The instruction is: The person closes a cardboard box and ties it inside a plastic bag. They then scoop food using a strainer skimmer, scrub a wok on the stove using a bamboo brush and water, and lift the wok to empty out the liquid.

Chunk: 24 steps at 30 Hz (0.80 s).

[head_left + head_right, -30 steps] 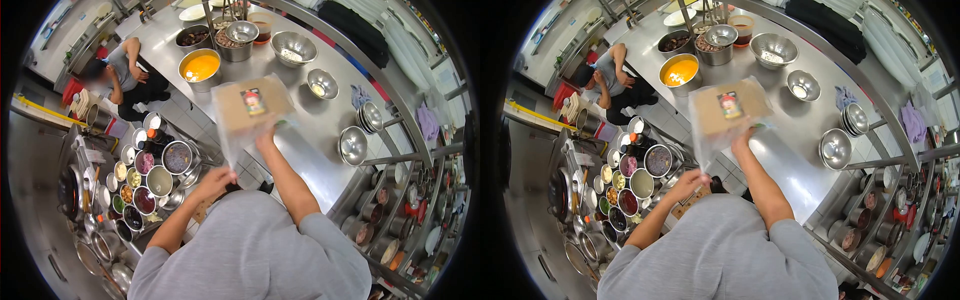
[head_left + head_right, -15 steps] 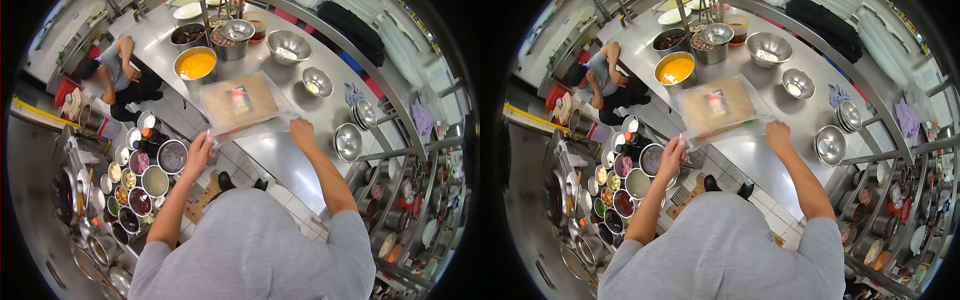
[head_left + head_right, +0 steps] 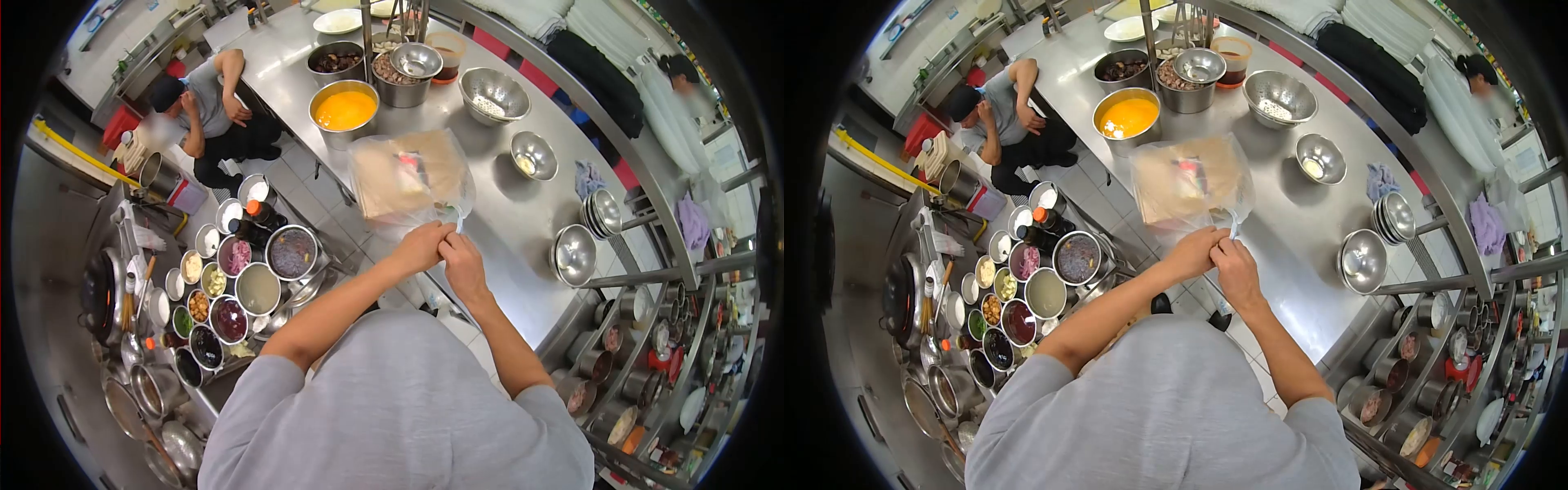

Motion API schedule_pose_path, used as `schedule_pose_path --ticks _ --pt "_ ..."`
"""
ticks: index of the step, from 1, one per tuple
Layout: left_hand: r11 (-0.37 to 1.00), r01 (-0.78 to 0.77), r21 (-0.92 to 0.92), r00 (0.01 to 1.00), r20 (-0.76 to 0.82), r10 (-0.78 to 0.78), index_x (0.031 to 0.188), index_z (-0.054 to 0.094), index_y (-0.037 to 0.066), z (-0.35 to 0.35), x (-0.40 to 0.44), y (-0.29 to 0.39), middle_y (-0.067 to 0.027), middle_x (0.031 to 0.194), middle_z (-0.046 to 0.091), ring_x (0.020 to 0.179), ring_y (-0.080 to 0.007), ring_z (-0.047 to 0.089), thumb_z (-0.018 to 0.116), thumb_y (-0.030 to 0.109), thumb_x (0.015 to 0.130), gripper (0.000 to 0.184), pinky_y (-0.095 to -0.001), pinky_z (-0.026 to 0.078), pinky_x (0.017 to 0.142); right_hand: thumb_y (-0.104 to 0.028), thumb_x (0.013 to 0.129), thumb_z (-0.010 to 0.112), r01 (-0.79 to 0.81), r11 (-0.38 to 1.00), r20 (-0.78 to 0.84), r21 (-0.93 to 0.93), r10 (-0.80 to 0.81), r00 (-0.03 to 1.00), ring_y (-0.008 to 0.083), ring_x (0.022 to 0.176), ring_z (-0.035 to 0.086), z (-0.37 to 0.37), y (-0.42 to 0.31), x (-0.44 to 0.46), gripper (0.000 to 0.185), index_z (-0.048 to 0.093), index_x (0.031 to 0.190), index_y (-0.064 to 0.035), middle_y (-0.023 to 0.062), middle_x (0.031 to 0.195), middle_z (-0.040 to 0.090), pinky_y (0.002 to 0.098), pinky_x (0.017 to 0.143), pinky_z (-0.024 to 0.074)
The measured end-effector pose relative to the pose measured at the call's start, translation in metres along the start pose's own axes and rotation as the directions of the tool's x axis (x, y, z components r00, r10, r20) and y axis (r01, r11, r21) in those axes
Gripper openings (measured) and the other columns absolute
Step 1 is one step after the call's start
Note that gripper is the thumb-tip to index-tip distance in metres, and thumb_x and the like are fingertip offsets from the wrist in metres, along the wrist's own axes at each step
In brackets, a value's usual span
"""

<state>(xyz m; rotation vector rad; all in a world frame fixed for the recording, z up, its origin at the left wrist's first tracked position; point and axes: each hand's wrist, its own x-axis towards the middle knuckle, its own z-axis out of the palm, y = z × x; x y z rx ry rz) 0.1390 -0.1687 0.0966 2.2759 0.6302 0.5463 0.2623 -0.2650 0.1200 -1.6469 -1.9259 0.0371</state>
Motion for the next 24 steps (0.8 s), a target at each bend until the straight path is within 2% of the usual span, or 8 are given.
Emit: schedule_pose_path --ticks 6,8,9,10,12,18,21,24 --pt "0.996 0.077 -0.051 0.992 -0.100 -0.082 0.095 0.060 0.006 0.018 0.015 0.003 -0.0141 0.091 0.062 0.081 -0.0387 0.059 0.067 0.014 0.082 0.017 -0.0482 0.046 0.067 0.011 0.080 0.055 -0.081 0.992 -0.390 0.099 0.114 0.914 0.0261 0.086 0.061 -0.001 -0.005 -0.024 0.021 0.061 0.096 -0.0027 0.0126 0.101 0.058 0.0349 0.073 0.0508" --pt "0.985 0.167 -0.049 0.980 -0.100 -0.171 0.090 0.060 0.004 0.006 0.019 0.011 -0.0154 0.087 0.061 0.076 -0.0399 0.060 0.064 0.018 0.086 0.015 -0.0489 0.045 0.065 0.010 0.079 0.057 -0.347 0.768 -0.274 0.538 0.549 0.789 0.0213 0.090 0.060 0.030 0.002 -0.046 0.036 0.059 0.112 -0.0053 0.0111 0.109 0.057 0.0316 0.075 0.0499" --pt "0.985 0.166 -0.046 0.981 -0.099 -0.170 0.090 0.060 0.004 0.001 0.018 0.016 -0.0154 0.087 0.061 0.076 -0.0399 0.060 0.064 0.018 0.086 0.015 -0.0489 0.045 0.065 0.000 0.087 0.060 -0.522 0.590 0.055 0.616 0.629 0.776 0.0171 0.100 0.060 0.049 0.013 -0.050 0.040 0.053 0.127 -0.0061 0.0077 0.119 0.057 0.0299 0.080 0.0498" --pt "0.985 0.170 0.019 0.983 -0.080 -0.168 0.091 0.061 0.004 -0.002 0.014 0.021 -0.0158 0.086 0.062 0.075 -0.0404 0.060 0.063 0.019 0.087 0.015 -0.0487 0.046 0.065 0.000 0.087 0.060 -0.524 0.587 0.056 0.618 0.632 0.773 0.0171 0.100 0.060 0.062 0.011 -0.045 0.040 0.053 0.127 -0.0061 0.0077 0.119 0.057 0.0299 0.080 0.0498" --pt "0.981 0.170 0.090 0.984 -0.060 -0.166 0.092 0.062 0.004 -0.005 0.007 0.031 -0.0161 0.085 0.062 0.075 -0.0409 0.060 0.063 0.019 0.088 0.015 -0.0484 0.047 0.066 -0.013 0.094 0.060 -0.503 -0.085 0.441 0.860 0.619 0.650 0.0168 0.107 0.058 0.085 -0.002 -0.014 0.036 0.052 0.129 -0.0062 0.0062 0.125 0.055 0.0300 0.084 0.0503" --pt "0.941 0.249 0.228 0.950 -0.246 -0.192 0.092 0.067 0.004 -0.032 -0.006 0.031 -0.0185 0.094 0.058 0.078 -0.0388 0.061 0.064 0.016 0.086 0.014 -0.0482 0.049 0.069 -0.025 0.099 0.057 -0.376 -0.431 0.561 0.820 0.480 0.674 0.0148 0.103 0.060 0.103 -0.022 0.018 0.033 0.054 0.127 -0.0074 0.0045 0.120 0.057 0.0290 0.080 0.0527" --pt "0.927 0.210 0.311 0.923 -0.376 -0.083 0.089 0.068 0.001 -0.035 -0.010 0.026 -0.0168 0.095 0.054 0.074 -0.0362 0.059 0.064 0.015 0.085 0.014 -0.0463 0.050 0.069 -0.023 0.098 0.057 -0.512 -0.036 0.476 0.858 0.427 0.768 0.0123 0.089 0.062 0.108 0.000 0.014 0.029 0.056 0.122 -0.0058 0.0038 0.104 0.062 0.0275 0.071 0.0547" --pt "0.923 0.174 0.344 0.863 -0.505 0.025 0.090 0.065 0.001 -0.033 -0.002 0.015 -0.0111 0.093 0.057 0.069 -0.0276 0.057 0.062 0.014 0.088 0.013 -0.0396 0.049 0.066 -0.016 0.097 0.058 -0.669 -0.045 0.587 0.742 0.526 0.615 0.0134 0.078 0.060 0.117 0.041 -0.005 0.018 0.056 0.110 -0.0039 0.0027 0.088 0.059 0.0295 0.071 0.0544"
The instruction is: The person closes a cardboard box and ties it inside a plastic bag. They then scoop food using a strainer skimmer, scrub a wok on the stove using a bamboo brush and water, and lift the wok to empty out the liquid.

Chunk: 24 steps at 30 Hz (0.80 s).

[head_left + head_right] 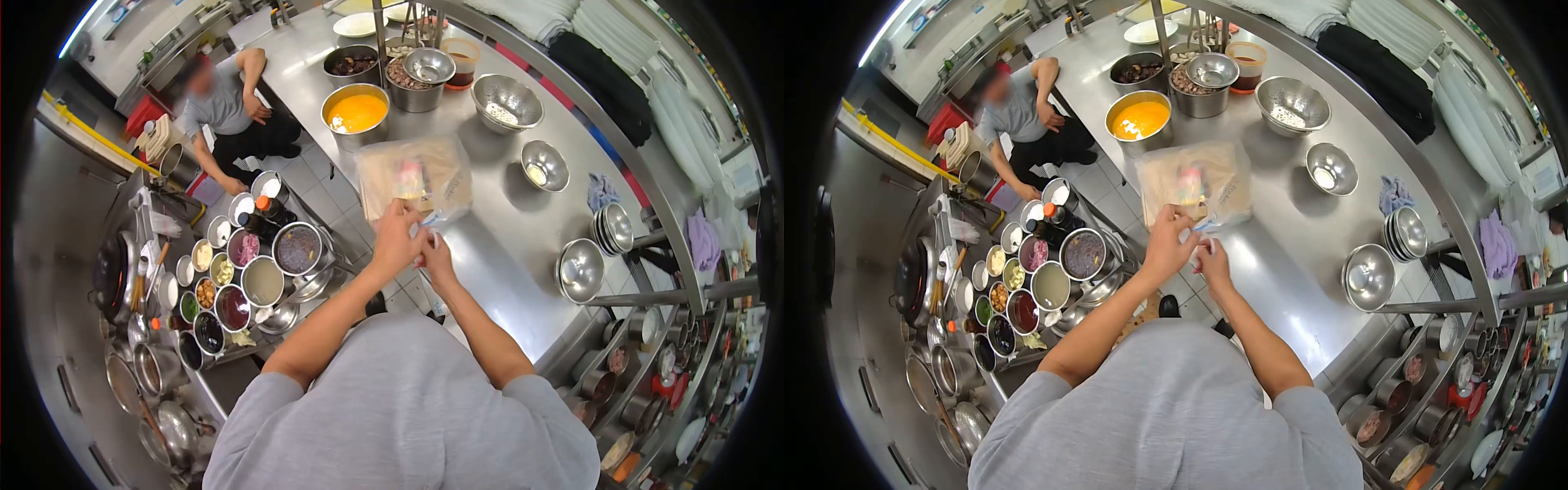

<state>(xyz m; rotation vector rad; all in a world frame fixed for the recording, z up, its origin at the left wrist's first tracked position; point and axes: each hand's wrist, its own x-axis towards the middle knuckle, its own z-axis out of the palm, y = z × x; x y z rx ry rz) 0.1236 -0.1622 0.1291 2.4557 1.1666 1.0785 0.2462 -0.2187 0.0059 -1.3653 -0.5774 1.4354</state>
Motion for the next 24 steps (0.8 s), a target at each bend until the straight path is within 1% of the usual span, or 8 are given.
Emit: schedule_pose_path --ticks 1,2,3,6,8,9,15,24 --pt "0.723 0.456 -0.518 0.890 0.280 -0.361 0.092 0.064 0.002 0.010 0.005 -0.010 -0.0085 0.092 0.059 0.070 -0.0229 0.058 0.061 0.013 0.089 0.012 -0.0366 0.048 0.064 -0.015 0.097 0.058 -0.001 0.997 -0.063 0.076 0.006 0.998 0.0118 0.070 0.059 -0.008 0.002 -0.001 0.015 0.056 0.107 -0.0040 0.0026 0.082 0.059 0.0306 0.069 0.0556" --pt "0.052 0.740 -0.671 0.627 0.659 -0.415 0.094 0.063 0.003 0.018 0.005 -0.018 -0.0058 0.090 0.061 0.071 -0.0181 0.059 0.060 0.013 0.090 0.011 -0.0335 0.046 0.062 -0.015 0.097 0.058 -0.006 0.998 -0.057 0.069 0.010 0.998 0.0118 0.070 0.059 -0.016 0.002 0.000 0.015 0.056 0.107 -0.0040 0.0026 0.082 0.059 0.0306 0.069 0.0556" --pt "0.047 0.738 -0.673 0.626 0.656 -0.423 0.094 0.063 0.003 0.019 0.002 -0.024 -0.0058 0.090 0.061 0.071 -0.0181 0.059 0.060 0.013 0.090 0.011 -0.0335 0.046 0.062 -0.014 0.096 0.059 0.007 0.990 -0.039 0.141 -0.001 0.999 0.0120 0.072 0.060 -0.026 0.005 0.003 0.014 0.056 0.107 -0.0048 0.0028 0.082 0.059 0.0305 0.069 0.0556" --pt "0.633 0.643 -0.431 0.752 0.510 -0.417 0.093 0.059 0.003 0.009 -0.001 -0.046 -0.0119 0.086 0.064 0.074 -0.0208 0.063 0.062 0.012 0.086 0.011 -0.0360 0.050 0.061 -0.010 0.094 0.061 0.076 0.992 -0.018 0.100 -0.074 0.997 0.0170 0.075 0.062 -0.044 -0.008 0.001 0.011 0.060 0.103 -0.0051 0.0059 0.084 0.060 0.0322 0.069 0.0541" --pt "0.882 0.445 -0.155 0.831 0.438 -0.342 0.095 0.059 0.002 -0.008 -0.010 -0.035 -0.0175 0.090 0.065 0.077 -0.0282 0.067 0.063 0.011 0.085 0.013 -0.0389 0.053 0.065 -0.009 0.091 0.062 0.481 0.507 0.105 -0.715 -0.603 0.791 0.0232 0.077 0.063 -0.047 -0.036 -0.020 0.008 0.064 0.099 -0.0050 0.0086 0.088 0.060 0.0333 0.070 0.0541" --pt "0.967 0.247 0.064 0.885 0.392 -0.252 0.099 0.060 0.001 0.001 -0.022 -0.042 -0.0179 0.087 0.065 0.075 -0.0311 0.067 0.062 0.013 0.087 0.016 -0.0407 0.052 0.062 -0.006 0.088 0.063 0.498 0.435 0.175 -0.751 -0.596 0.784 0.0294 0.083 0.063 -0.044 -0.053 -0.030 0.007 0.064 0.094 -0.0036 0.0109 0.094 0.060 0.0363 0.071 0.0528" --pt "0.981 0.167 0.096 0.850 0.491 -0.193 0.107 0.062 0.000 0.010 0.016 -0.030 -0.0213 0.100 0.067 0.085 -0.0406 0.065 0.060 0.019 0.089 0.026 -0.0470 0.050 0.074 -0.008 0.085 0.064 0.661 0.021 0.594 -0.750 -0.416 0.688 0.0311 0.088 0.063 -0.023 -0.115 -0.054 0.008 0.065 0.092 -0.0051 0.0097 0.094 0.061 0.0420 0.073 0.0526" --pt "0.927 0.298 -0.227 0.704 0.709 -0.052 0.110 0.064 -0.003 0.022 -0.001 -0.047 -0.0192 0.096 0.069 0.098 -0.0395 0.063 0.051 0.024 0.094 0.034 -0.0425 0.047 0.090 -0.008 0.085 0.063 0.796 0.150 0.524 -0.586 -0.678 0.515 0.0329 0.095 0.061 0.000 -0.139 -0.009 0.013 0.070 0.096 -0.0068 0.0103 0.096 0.062 0.0432 0.079 0.0479"
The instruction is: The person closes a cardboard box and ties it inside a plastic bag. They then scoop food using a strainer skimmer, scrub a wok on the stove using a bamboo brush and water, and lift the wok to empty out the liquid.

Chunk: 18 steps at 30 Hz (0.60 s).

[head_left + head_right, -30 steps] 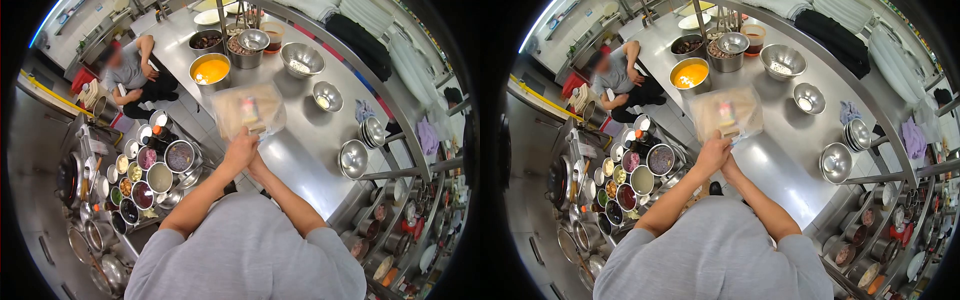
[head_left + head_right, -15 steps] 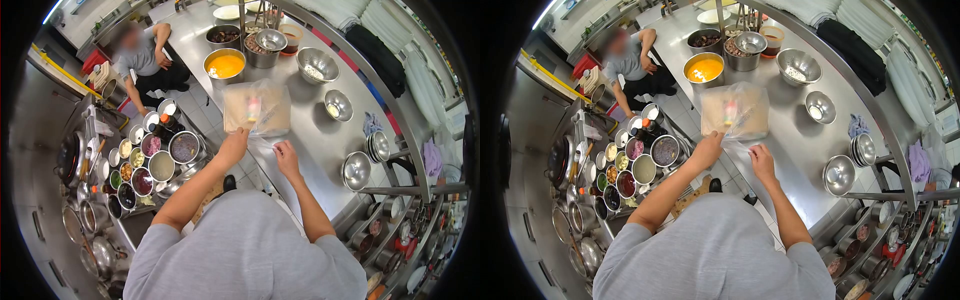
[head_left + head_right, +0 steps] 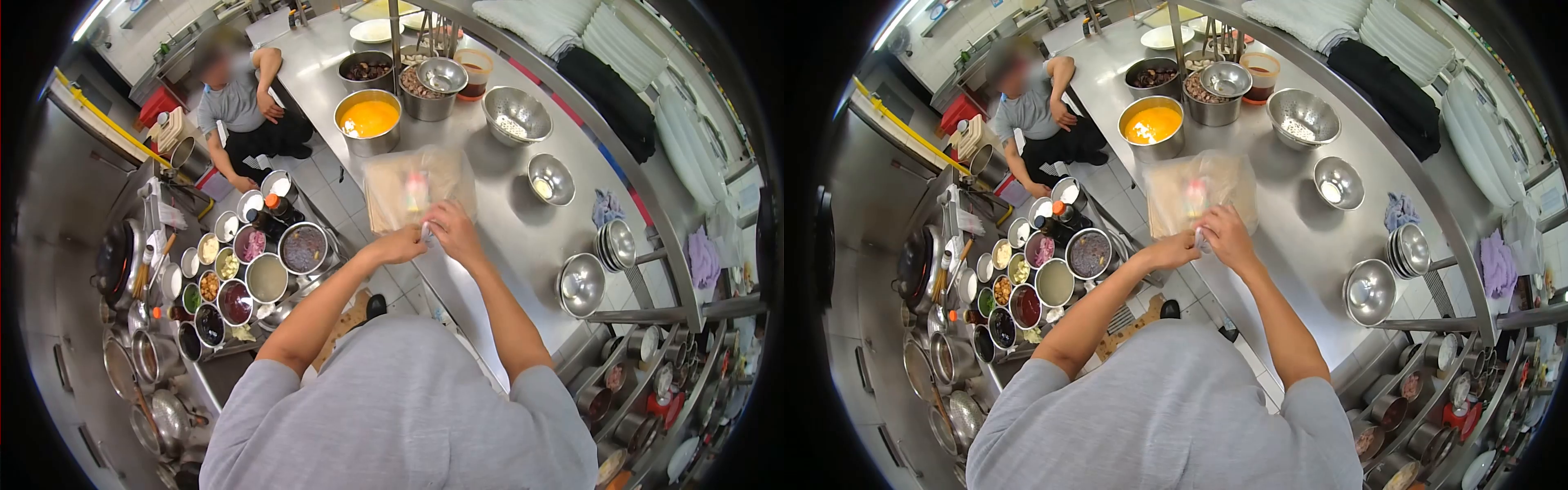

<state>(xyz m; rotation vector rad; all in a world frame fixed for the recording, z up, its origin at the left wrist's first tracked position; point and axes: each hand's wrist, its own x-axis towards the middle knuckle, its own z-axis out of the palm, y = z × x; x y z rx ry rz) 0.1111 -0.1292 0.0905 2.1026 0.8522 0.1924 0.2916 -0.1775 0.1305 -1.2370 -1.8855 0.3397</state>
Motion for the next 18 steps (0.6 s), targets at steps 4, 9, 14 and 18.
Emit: schedule_pose_path --ticks 4,9,14,18 --pt "0.980 -0.058 -0.191 0.982 -0.186 0.022 0.104 0.065 -0.002 0.000 0.018 -0.023 -0.0150 0.076 0.064 0.075 -0.0335 0.063 0.050 0.027 0.094 0.034 -0.0412 0.049 0.071 -0.009 0.083 0.065 -0.103 0.988 -0.030 0.119 0.107 0.994 0.0350 0.096 0.059 0.033 0.028 -0.006 0.018 0.069 0.100 -0.0048 0.0116 0.098 0.062 0.0438 0.085 0.0450" --pt "0.813 0.511 -0.279 0.842 0.350 -0.410 0.091 0.065 0.004 -0.023 0.049 -0.030 -0.0024 0.056 0.044 0.045 -0.0179 0.037 0.054 0.032 0.091 0.030 -0.0344 0.028 0.044 -0.005 0.078 0.065 0.065 0.988 0.021 -0.139 -0.063 0.998 0.0345 0.091 0.055 0.051 0.018 -0.025 0.027 0.066 0.104 0.0010 0.0153 0.102 0.061 0.0444 0.085 0.0448" --pt "0.910 0.411 -0.045 0.815 0.465 -0.345 0.096 0.062 0.005 -0.042 0.044 -0.015 -0.0057 0.059 0.050 0.051 -0.0212 0.051 0.060 0.031 0.088 0.028 -0.0364 0.042 0.048 -0.003 0.078 0.065 -0.007 0.977 0.124 -0.211 0.034 0.992 0.0345 0.096 0.054 0.061 0.055 -0.026 0.027 0.067 0.104 -0.0011 0.0140 0.105 0.061 0.0440 0.086 0.0446" --pt "0.954 -0.194 0.230 0.962 -0.144 0.230 0.104 0.063 0.006 -0.021 0.016 -0.012 -0.0148 0.078 0.065 0.078 -0.0317 0.066 0.066 0.024 0.085 0.027 -0.0422 0.053 0.071 -0.006 0.080 0.070 -0.133 0.991 0.170 -0.015 0.133 0.976 0.0331 0.103 0.059 0.055 0.060 -0.031 0.032 0.065 0.111 -0.0055 0.0120 0.111 0.065 0.0387 0.088 0.0471"
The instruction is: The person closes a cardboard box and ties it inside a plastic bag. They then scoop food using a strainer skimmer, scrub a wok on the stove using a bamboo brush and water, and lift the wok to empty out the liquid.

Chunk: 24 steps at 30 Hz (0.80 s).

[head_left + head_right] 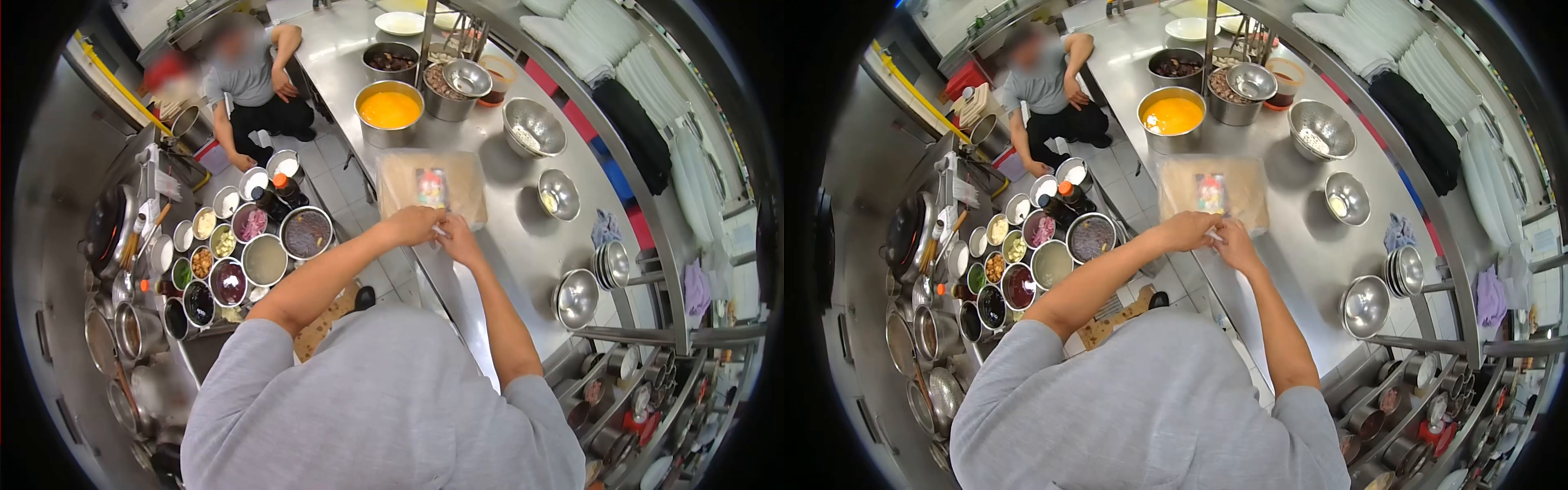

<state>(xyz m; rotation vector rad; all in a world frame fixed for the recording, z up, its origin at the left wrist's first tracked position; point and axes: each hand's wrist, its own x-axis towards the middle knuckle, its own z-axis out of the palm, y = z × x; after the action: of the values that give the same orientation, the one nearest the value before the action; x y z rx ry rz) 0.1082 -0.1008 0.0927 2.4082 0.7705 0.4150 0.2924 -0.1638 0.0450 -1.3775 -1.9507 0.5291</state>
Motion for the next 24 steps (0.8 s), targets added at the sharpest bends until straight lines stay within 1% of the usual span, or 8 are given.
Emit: schedule_pose_path --ticks 3,8,11,14,16,17,20,24 --pt "1.000 0.013 -0.026 0.993 0.115 -0.010 0.105 0.066 0.007 -0.007 0.003 0.007 -0.0173 0.099 0.069 0.099 -0.0372 0.065 0.069 0.018 0.082 0.025 -0.0452 0.050 0.085 -0.014 0.080 0.075 -0.437 0.895 0.293 0.094 0.395 0.871 0.0277 0.094 0.066 -0.023 -0.025 0.010 0.032 0.065 0.109 -0.0054 0.0114 0.106 0.069 0.0393 0.084 0.0501" --pt "0.987 -0.013 0.163 0.984 0.178 -0.016 0.107 0.068 0.010 -0.004 0.010 0.012 -0.0143 0.099 0.070 0.094 -0.0341 0.066 0.065 0.022 0.086 0.025 -0.0450 0.051 0.082 -0.009 0.082 0.073 -0.537 0.800 0.009 0.268 0.555 0.832 0.0214 0.089 0.067 -0.012 -0.036 -0.013 0.050 0.053 0.128 -0.0039 0.0128 0.102 0.071 0.0340 0.079 0.0523" --pt "0.988 0.053 0.145 0.899 0.423 -0.111 0.105 0.069 0.009 -0.012 0.017 0.008 -0.0150 0.097 0.071 0.092 -0.0343 0.066 0.062 0.029 0.087 0.027 -0.0444 0.051 0.082 -0.008 0.087 0.069 -0.190 0.967 -0.516 -0.169 0.077 0.853 0.0177 0.092 0.065 0.004 -0.052 -0.040 0.040 0.055 0.124 -0.0040 0.0100 0.103 0.069 0.0327 0.082 0.0516" --pt "0.999 -0.011 -0.046 0.907 0.420 0.029 0.103 0.070 0.008 0.001 0.020 -0.018 -0.0165 0.096 0.070 0.091 -0.0356 0.066 0.060 0.033 0.088 0.031 -0.0438 0.051 0.082 -0.016 0.087 0.071 -0.422 0.806 -0.432 0.415 0.583 0.688 0.0223 0.087 0.062 0.035 -0.030 -0.078 0.031 0.059 0.113 -0.0039 0.0083 0.096 0.063 0.0346 0.079 0.0522" --pt "0.998 -0.019 -0.055 0.920 0.389 0.040 0.100 0.071 0.009 0.005 0.018 -0.023 -0.0158 0.097 0.070 0.092 -0.0352 0.066 0.059 0.033 0.088 0.030 -0.0431 0.051 0.082 -0.018 0.092 0.067 -0.309 -0.049 0.233 0.950 0.770 0.594 0.0177 0.083 0.060 0.034 -0.043 -0.078 0.021 0.061 0.106 -0.0035 0.0054 0.092 0.061 0.0327 0.077 0.0523" --pt "0.998 -0.024 -0.065 0.937 0.346 0.045 0.097 0.072 0.009 0.007 0.018 -0.024 -0.0151 0.097 0.070 0.092 -0.0348 0.066 0.059 0.032 0.087 0.029 -0.0423 0.051 0.082 -0.020 0.094 0.066 -0.221 -0.172 0.274 0.960 0.736 0.619 0.0132 0.080 0.058 0.031 -0.053 -0.073 0.018 0.062 0.102 -0.0040 0.0029 0.088 0.059 0.0303 0.076 0.0524" --pt "0.998 -0.002 -0.062 0.945 0.326 0.022 0.096 0.072 0.009 0.010 0.015 -0.032 -0.0160 0.097 0.070 0.091 -0.0362 0.066 0.058 0.033 0.087 0.030 -0.0434 0.050 0.081 -0.017 0.094 0.065 -0.276 0.232 0.030 0.933 0.712 0.701 0.0107 0.079 0.058 0.038 -0.057 -0.062 0.016 0.062 0.101 -0.0029 0.0023 0.086 0.059 0.0288 0.075 0.0527" --pt "0.994 0.043 -0.099 0.941 0.338 -0.007 0.097 0.071 0.009 0.008 0.010 -0.029 -0.0169 0.096 0.069 0.090 -0.0371 0.066 0.057 0.034 0.087 0.031 -0.0453 0.050 0.079 -0.015 0.093 0.065 -0.417 0.270 0.090 0.868 0.740 0.667 0.0082 0.079 0.057 0.044 -0.048 -0.061 0.015 0.063 0.100 -0.0025 0.0013 0.084 0.059 0.0268 0.074 0.0528"
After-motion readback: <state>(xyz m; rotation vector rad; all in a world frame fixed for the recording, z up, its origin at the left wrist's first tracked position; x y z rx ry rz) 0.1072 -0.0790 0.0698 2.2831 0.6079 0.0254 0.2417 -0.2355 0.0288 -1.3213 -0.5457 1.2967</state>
